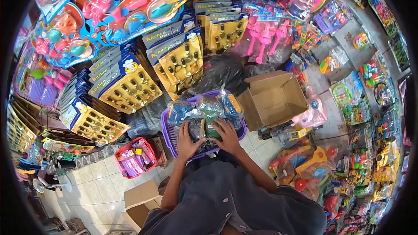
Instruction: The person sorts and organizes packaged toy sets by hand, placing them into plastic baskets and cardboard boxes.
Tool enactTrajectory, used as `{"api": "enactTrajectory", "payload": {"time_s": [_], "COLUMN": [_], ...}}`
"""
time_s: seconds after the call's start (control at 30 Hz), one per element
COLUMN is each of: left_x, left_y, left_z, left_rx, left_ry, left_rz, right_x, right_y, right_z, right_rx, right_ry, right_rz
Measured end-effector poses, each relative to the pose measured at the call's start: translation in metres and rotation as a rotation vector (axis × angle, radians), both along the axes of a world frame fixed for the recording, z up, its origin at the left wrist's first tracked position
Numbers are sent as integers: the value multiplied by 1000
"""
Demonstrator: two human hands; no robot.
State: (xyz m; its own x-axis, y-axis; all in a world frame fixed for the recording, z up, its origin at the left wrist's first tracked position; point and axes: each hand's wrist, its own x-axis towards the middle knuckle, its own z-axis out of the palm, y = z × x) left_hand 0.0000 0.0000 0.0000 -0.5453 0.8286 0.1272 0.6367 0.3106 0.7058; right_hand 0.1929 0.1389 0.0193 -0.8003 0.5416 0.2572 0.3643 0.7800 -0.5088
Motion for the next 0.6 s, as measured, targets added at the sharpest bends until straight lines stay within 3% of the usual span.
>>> {"api": "enactTrajectory", "payload": {"time_s": [0.27,0.4,0.5,0.6], "left_x": [6,3,4,10], "left_y": [7,-4,-9,-4], "left_z": [26,45,66,82], "left_rx": [58,101,168,244], "left_ry": [-84,-147,-355,-354], "left_rz": [62,13,-24,-100], "right_x": [-2,8,25,47], "right_y": [16,20,19,25], "right_z": [20,48,63,78], "right_rx": [43,-33,-213,-333], "right_ry": [229,294,345,412], "right_rz": [-78,-196,-240,-267]}}
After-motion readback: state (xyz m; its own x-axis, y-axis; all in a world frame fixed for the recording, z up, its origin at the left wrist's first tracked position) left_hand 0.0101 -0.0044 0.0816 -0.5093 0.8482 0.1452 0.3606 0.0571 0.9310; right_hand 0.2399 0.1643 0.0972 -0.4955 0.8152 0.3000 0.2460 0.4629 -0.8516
